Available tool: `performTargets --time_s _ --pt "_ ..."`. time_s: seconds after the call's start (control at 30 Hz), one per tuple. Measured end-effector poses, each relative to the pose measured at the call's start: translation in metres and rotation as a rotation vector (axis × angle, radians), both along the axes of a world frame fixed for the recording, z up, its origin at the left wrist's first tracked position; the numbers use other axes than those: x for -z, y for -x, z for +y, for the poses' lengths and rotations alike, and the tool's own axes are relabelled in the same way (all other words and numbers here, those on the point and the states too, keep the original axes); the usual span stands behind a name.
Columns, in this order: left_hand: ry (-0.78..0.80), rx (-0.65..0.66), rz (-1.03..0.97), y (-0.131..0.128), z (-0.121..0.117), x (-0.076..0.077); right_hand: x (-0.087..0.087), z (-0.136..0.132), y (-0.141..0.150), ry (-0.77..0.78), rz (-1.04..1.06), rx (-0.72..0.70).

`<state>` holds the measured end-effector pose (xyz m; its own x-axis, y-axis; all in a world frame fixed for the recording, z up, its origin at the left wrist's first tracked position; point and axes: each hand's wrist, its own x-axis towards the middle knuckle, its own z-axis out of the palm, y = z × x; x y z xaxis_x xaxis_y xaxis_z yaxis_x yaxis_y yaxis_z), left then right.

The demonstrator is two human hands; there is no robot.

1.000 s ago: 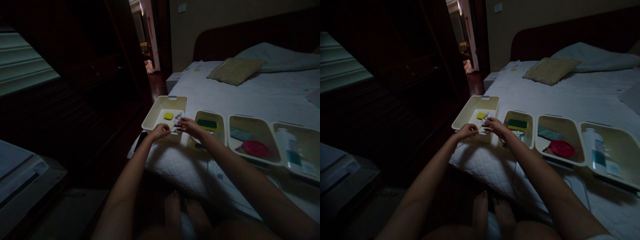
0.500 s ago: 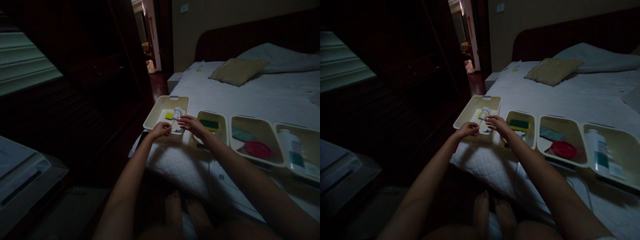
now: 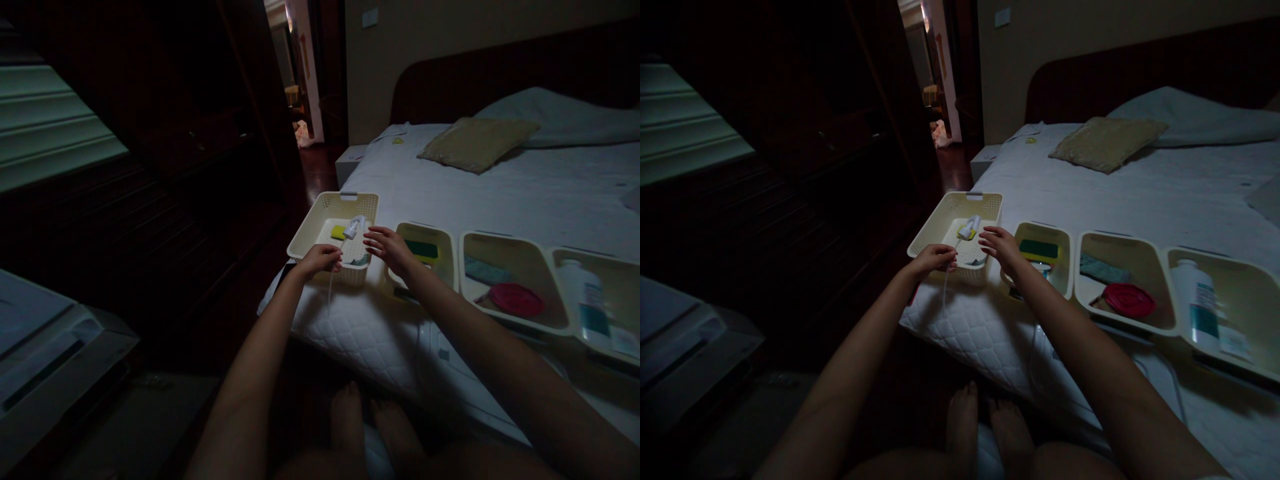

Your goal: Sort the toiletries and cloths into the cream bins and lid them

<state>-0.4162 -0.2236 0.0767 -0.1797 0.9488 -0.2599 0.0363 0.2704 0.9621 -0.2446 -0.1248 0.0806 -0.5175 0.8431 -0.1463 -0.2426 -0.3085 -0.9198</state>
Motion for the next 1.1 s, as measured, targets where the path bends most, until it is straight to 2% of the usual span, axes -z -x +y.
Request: performTargets --time_s 0.27,0.47,0.63,0.83,1.1 --pt "-0.004 0.123 -0.019 0.0 0.0 0.004 0.002 -0.003 0.003 -0.036 0.03 -0.129" --pt "-0.007 0.211 -0.03 0.005 0.001 0.011 0.003 -0.003 0.004 -0.008 0.046 -0.087" --pt "0.016 0.263 -0.071 0.003 -0.001 0.008 0.005 -0.003 0.005 0.017 0.065 -0.071" --pt "0.049 0.27 -0.077 0.0 -0.004 0.005 0.005 -0.003 0.005 -0.013 0.078 -0.142" --pt "0.083 0.205 -0.032 0.001 -0.002 0.01 0.007 -0.007 0.006 -0.032 0.054 -0.033"
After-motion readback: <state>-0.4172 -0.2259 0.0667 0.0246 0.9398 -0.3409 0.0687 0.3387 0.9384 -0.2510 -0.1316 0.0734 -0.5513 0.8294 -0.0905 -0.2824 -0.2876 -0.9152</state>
